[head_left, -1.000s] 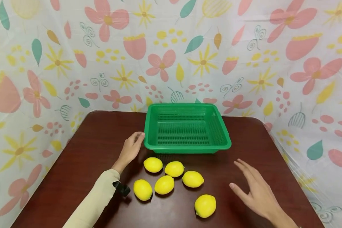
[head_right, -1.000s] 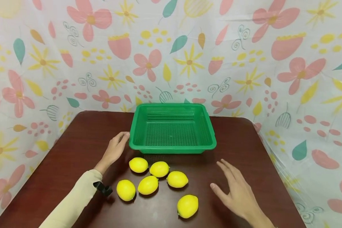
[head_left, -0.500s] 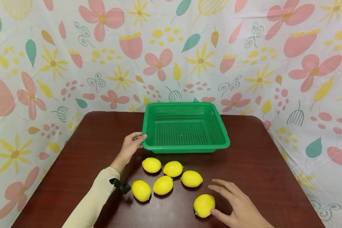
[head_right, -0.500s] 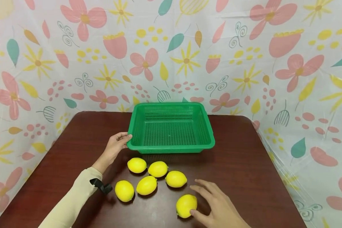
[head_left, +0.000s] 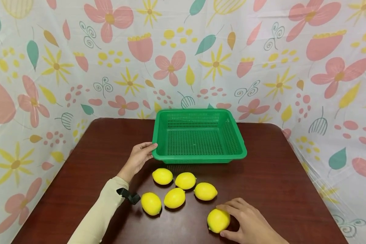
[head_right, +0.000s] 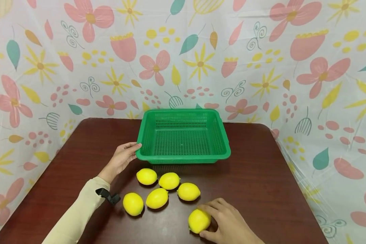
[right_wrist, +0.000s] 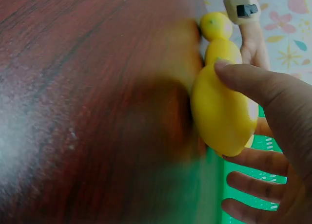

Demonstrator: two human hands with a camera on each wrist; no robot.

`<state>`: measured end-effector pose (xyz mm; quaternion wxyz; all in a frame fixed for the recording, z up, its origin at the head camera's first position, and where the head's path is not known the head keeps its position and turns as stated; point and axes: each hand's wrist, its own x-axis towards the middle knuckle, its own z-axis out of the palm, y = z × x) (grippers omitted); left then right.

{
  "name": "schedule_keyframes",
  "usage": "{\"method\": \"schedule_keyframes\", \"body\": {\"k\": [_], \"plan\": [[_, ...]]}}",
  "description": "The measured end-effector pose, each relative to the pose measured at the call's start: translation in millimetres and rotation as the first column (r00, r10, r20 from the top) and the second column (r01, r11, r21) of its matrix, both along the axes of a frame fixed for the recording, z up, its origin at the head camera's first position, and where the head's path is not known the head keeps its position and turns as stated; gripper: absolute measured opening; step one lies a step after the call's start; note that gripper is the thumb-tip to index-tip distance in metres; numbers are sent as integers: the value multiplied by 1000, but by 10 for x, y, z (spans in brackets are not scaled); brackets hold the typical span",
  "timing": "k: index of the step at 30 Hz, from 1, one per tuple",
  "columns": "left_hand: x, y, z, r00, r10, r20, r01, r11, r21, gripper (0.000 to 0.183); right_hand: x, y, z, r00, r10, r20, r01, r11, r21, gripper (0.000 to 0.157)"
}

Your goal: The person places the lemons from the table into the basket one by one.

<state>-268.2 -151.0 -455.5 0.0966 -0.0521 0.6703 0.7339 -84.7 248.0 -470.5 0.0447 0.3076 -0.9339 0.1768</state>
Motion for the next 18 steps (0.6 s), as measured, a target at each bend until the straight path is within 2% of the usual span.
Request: {"method": "schedule_keyframes", "body": {"k": [4, 12, 18], "plan": [[-1, -13, -21, 1000, 1, 31, -2, 1000, 13, 47, 14, -31, -50, 1000, -10, -19, 10, 1000, -6, 61], [28, -14, -34, 999, 22, 39, -24, 999, 43, 36, 41, -82, -151, 996, -55, -70, 50, 996, -69, 59], [7, 22, -44, 999, 32, 22, -34, 997, 74, 29, 52, -49, -124, 992, -120, -26, 116, 986, -120, 55]]}}
